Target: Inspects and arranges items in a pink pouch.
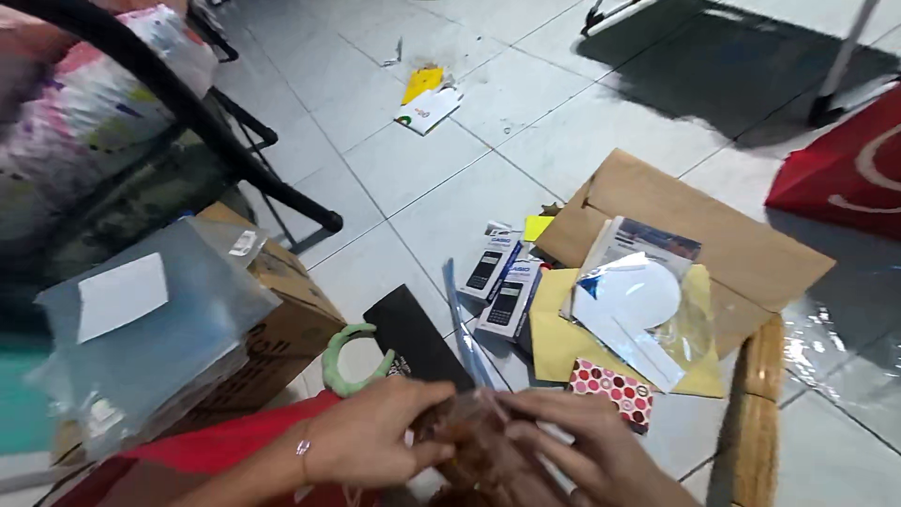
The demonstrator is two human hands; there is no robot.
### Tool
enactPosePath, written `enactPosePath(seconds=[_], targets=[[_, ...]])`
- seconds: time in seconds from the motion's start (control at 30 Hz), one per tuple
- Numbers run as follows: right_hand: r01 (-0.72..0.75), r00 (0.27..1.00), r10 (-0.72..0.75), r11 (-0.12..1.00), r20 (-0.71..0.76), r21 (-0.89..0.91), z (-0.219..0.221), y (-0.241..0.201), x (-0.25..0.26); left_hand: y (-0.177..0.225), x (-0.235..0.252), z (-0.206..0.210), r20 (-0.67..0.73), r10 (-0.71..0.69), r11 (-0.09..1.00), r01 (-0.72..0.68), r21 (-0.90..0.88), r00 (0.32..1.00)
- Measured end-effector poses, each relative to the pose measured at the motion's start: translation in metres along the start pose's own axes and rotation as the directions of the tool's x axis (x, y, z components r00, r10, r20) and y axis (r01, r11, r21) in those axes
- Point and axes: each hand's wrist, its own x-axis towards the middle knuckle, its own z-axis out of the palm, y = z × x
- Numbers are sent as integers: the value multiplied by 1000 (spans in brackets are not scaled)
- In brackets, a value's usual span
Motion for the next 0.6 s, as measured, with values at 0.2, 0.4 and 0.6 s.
enactPosePath(seconds=[0.2, 0.4, 0.6], targets=[[42, 999, -35, 924, 24, -380, -29, -16, 63, 33, 34, -17, -338, 2, 1000, 8, 29, 941], [237, 967, -110, 720, 230, -653, -45, -18, 68, 36, 44, -12, -392, 61, 991, -11, 130, 918], [41, 833, 185, 919, 521, -391, -78, -42, 71, 36, 40, 6, -301, 259, 950, -186, 250, 918]])
